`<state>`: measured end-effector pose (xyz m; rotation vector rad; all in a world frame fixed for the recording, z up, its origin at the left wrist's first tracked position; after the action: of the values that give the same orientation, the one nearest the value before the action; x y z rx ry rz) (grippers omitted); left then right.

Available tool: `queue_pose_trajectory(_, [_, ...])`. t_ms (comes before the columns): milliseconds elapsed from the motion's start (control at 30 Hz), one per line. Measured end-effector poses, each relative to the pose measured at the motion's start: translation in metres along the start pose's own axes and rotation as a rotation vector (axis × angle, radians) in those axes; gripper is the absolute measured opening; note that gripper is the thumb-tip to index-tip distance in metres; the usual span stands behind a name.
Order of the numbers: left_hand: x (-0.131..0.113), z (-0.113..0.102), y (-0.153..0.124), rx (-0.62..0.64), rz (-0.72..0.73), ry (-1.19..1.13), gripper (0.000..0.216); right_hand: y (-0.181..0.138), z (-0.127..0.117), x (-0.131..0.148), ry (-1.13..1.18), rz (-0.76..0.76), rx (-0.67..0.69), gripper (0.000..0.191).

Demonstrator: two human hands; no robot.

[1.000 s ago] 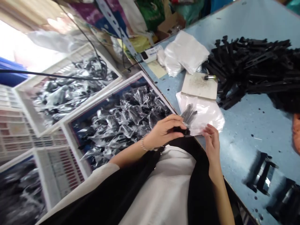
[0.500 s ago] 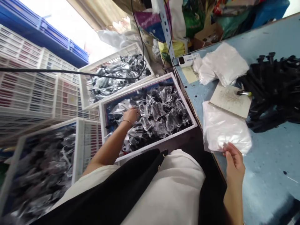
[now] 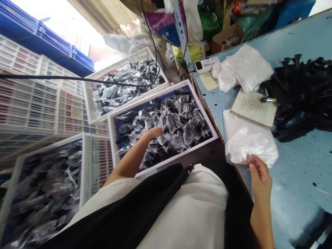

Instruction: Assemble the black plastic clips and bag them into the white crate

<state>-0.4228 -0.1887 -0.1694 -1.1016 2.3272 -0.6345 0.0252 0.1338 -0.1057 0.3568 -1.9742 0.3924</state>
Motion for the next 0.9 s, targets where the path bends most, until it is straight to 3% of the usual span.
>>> queue_pose_trajectory(100, [-0.088,0.026,-0.005,0.156,0.194,-0.093,0.023,0.003,0.006,0.005,-0.099,-0.040,0.045,0.045])
queue_pose_trajectory(167, [-0.182,0.035,-0.027,0.197,0.503,-0.277,0.023,0.004,0.015,0.011,-0.105,-0.065,0.069,0.045])
queue_pose_trajectory(233, [-0.281,0.028,-0.066,0.094,0.910,-0.471,0.025,0.003,0.020,0.019,-0.081,-0.094,0.083,0.043])
queue_pose_trajectory(267, [-0.320,0.027,-0.085,-0.003,1.057,-0.463,0.025,0.002,0.019,0.022,-0.068,-0.108,0.090,0.042])
queue_pose_trajectory(300, [-0.352,0.029,-0.095,-0.119,1.119,-0.395,0.026,0.000,0.015,0.026,-0.061,-0.125,0.093,0.041])
queue_pose_trajectory(367, [-0.396,0.043,-0.095,-0.280,1.083,-0.181,0.025,-0.011,-0.013,0.029,-0.098,-0.153,0.046,0.040])
queue_pose_trajectory(467, [-0.420,0.061,-0.073,-0.329,0.996,0.040,0.010,-0.046,-0.098,0.016,-0.384,-0.112,-0.233,0.044])
queue_pose_trajectory(533, [-0.419,0.063,-0.063,-0.325,1.008,0.023,0.015,-0.079,-0.159,0.000,-0.694,-0.003,-0.472,0.050])
queue_pose_trajectory(600, [-0.410,0.057,-0.057,-0.313,1.005,-0.085,0.017,-0.107,-0.197,-0.021,-0.888,0.127,-0.575,0.055])
queue_pose_trajectory(667, [-0.400,0.050,-0.052,-0.277,0.967,-0.246,0.013,-0.122,-0.210,-0.039,-0.956,0.186,-0.558,0.055])
queue_pose_trajectory(767, [-0.389,0.041,-0.044,-0.199,0.900,-0.477,0.017,-0.125,-0.206,-0.055,-0.914,0.195,-0.477,0.057])
queue_pose_trajectory(833, [-0.386,0.037,-0.038,-0.143,0.877,-0.573,0.023,-0.122,-0.200,-0.060,-0.773,0.209,-0.463,0.067])
queue_pose_trajectory(900, [-0.387,0.037,-0.035,-0.078,0.867,-0.643,0.026,-0.115,-0.184,-0.062,-0.464,0.239,-0.445,0.079])
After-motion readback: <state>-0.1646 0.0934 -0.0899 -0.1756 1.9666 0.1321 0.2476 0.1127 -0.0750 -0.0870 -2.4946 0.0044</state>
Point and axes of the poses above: each hand's wrist, its own y-axis towards the middle knuckle, its own z-axis out of the palm, x = y × z, the point moved 10 cm from there along y, towards the middle knuckle
